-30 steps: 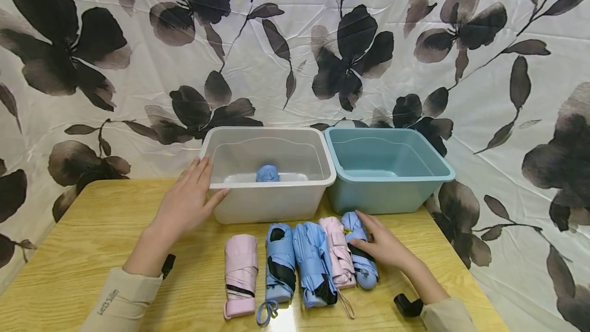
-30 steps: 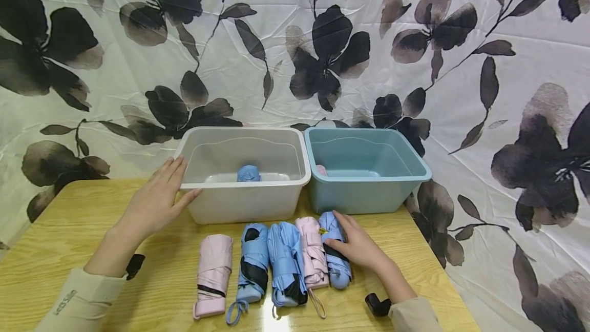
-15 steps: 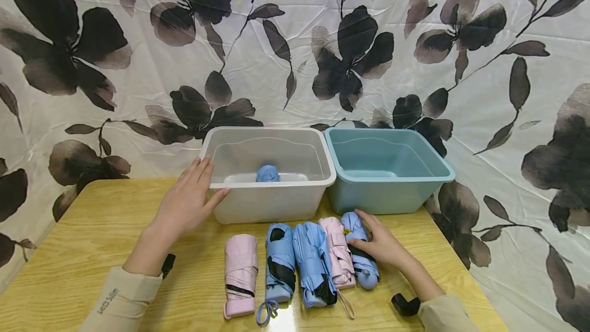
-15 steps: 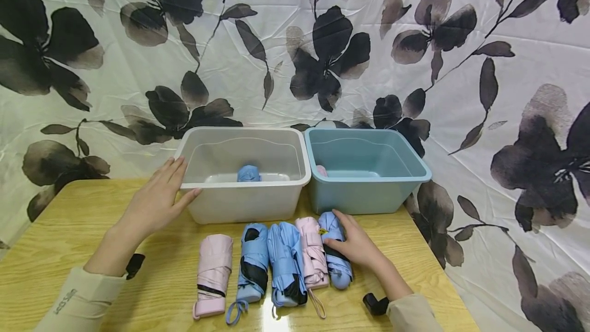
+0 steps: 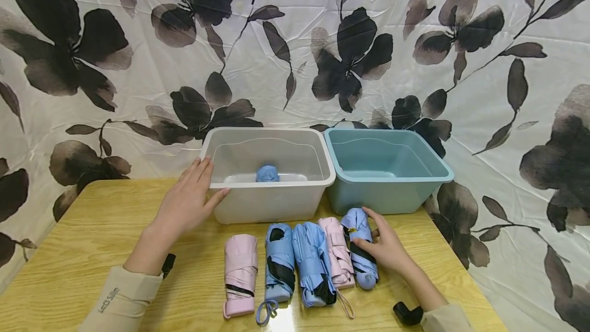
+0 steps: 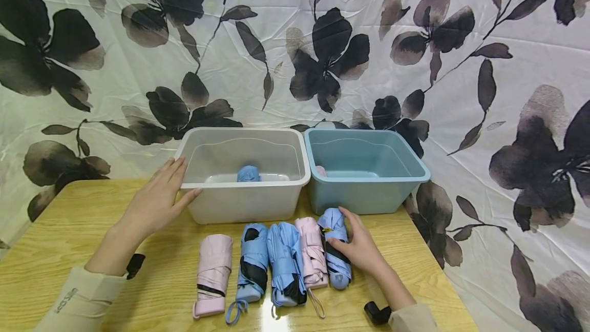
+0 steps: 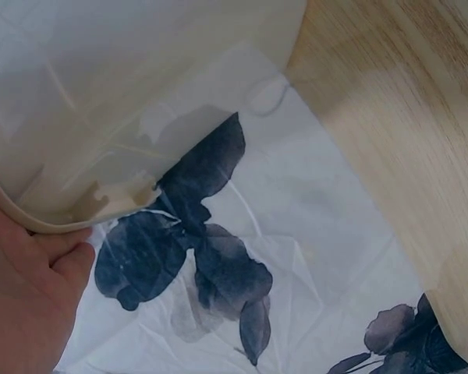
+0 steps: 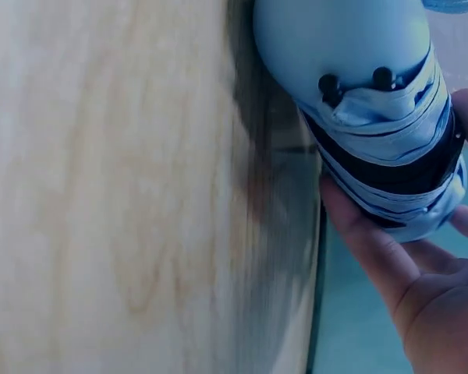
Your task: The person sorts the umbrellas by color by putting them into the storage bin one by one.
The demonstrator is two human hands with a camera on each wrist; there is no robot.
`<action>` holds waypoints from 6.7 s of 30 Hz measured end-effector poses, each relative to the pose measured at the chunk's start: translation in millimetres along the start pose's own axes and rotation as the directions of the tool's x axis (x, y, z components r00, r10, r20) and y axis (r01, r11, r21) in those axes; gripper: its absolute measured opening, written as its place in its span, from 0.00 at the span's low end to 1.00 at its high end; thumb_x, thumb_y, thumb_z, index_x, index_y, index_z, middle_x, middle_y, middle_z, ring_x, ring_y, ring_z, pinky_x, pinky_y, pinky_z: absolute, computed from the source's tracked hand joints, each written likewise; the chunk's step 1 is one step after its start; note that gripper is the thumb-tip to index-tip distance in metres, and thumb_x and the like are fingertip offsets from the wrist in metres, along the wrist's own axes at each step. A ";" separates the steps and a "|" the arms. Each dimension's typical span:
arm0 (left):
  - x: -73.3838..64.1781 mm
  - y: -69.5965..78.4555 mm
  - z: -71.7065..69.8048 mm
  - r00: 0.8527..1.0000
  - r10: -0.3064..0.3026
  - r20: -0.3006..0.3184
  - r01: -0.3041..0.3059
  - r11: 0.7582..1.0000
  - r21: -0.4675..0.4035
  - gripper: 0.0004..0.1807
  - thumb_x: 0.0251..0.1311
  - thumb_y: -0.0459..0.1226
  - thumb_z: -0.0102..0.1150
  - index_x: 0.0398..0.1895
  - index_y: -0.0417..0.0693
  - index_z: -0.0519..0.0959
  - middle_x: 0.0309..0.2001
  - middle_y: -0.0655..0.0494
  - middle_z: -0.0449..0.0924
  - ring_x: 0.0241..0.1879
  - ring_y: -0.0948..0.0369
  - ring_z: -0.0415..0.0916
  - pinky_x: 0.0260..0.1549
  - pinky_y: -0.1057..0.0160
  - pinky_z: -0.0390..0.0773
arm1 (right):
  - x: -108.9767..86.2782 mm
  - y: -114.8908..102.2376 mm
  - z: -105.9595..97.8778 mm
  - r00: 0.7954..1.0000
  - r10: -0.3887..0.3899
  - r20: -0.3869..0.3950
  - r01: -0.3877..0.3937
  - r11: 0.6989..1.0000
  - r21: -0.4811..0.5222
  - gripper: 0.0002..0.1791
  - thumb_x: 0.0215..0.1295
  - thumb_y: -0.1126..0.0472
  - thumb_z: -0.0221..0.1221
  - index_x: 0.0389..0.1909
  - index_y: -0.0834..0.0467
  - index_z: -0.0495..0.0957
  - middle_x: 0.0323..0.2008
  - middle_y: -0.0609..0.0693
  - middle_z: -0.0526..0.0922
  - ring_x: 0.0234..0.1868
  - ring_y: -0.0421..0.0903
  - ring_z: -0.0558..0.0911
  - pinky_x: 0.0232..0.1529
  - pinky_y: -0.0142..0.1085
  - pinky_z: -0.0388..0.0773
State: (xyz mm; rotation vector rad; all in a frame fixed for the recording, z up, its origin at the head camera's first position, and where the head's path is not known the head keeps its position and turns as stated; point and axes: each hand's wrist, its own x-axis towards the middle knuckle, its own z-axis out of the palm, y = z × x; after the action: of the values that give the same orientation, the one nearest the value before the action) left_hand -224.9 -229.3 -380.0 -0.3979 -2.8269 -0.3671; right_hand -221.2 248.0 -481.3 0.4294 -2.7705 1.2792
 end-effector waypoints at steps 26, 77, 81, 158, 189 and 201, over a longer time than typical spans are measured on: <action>-0.6 -2.6 1.6 1.000 0.005 -0.010 -0.004 1.000 0.008 0.48 0.78 0.59 0.45 0.79 0.25 0.52 0.80 0.30 0.48 0.81 0.36 0.42 0.78 0.37 0.49 | -15.3 -72.8 -18.8 0.931 -0.219 -0.292 0.264 0.957 0.125 0.45 0.55 0.79 0.72 0.74 0.68 0.63 0.71 0.65 0.65 0.44 0.38 0.80 0.26 0.32 0.85; -1.3 -1.8 2.4 1.000 -0.005 -0.024 0.005 1.000 0.021 0.47 0.78 0.59 0.47 0.79 0.27 0.53 0.81 0.32 0.50 0.81 0.37 0.44 0.78 0.39 0.50 | 167.2 -204.3 10.4 0.917 -0.309 -0.252 0.393 0.809 0.437 0.45 0.62 0.66 0.73 0.77 0.53 0.61 0.76 0.48 0.61 0.45 0.52 0.84 0.38 0.30 0.85; -1.3 -0.5 2.9 0.999 -0.001 -0.033 0.002 1.000 0.021 0.47 0.78 0.59 0.47 0.79 0.27 0.54 0.80 0.32 0.51 0.80 0.37 0.45 0.78 0.38 0.51 | 185.2 -207.1 23.6 0.932 -0.278 -0.234 0.357 0.820 0.447 0.45 0.61 0.63 0.74 0.76 0.52 0.61 0.75 0.50 0.61 0.43 0.54 0.86 0.41 0.32 0.84; -0.4 0.1 2.5 0.998 -0.004 -0.056 0.004 1.000 0.004 0.46 0.77 0.57 0.51 0.79 0.28 0.56 0.80 0.33 0.53 0.80 0.37 0.46 0.77 0.38 0.53 | 239.4 -201.8 123.9 0.689 -0.012 0.725 0.039 0.999 -0.020 0.48 0.78 0.46 0.57 0.84 0.62 0.43 0.83 0.61 0.49 0.78 0.57 0.62 0.74 0.48 0.68; -1.7 3.0 5.4 0.999 -0.023 -0.031 0.023 1.000 -0.014 0.48 0.77 0.60 0.47 0.80 0.29 0.53 0.81 0.34 0.50 0.81 0.38 0.42 0.77 0.36 0.51 | 202.6 -207.6 66.4 0.846 -0.167 0.506 0.107 0.984 0.144 0.27 0.77 0.50 0.59 0.72 0.56 0.73 0.69 0.56 0.76 0.59 0.51 0.82 0.55 0.46 0.85; -3.5 1.4 2.1 0.999 -0.006 -0.052 0.005 1.000 -0.018 0.47 0.77 0.58 0.49 0.79 0.26 0.54 0.80 0.31 0.52 0.80 0.36 0.44 0.77 0.37 0.51 | 159.1 -197.5 27.9 0.908 -0.299 0.293 0.223 0.938 0.264 0.25 0.76 0.52 0.62 0.71 0.52 0.76 0.67 0.50 0.78 0.54 0.46 0.86 0.56 0.45 0.85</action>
State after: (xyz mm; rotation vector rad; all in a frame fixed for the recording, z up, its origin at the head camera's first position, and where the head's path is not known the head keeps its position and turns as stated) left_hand -221.7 -228.3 -382.7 -0.3791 -2.7763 -0.3979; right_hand -317.7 69.2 -326.9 1.0882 -2.6880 1.5804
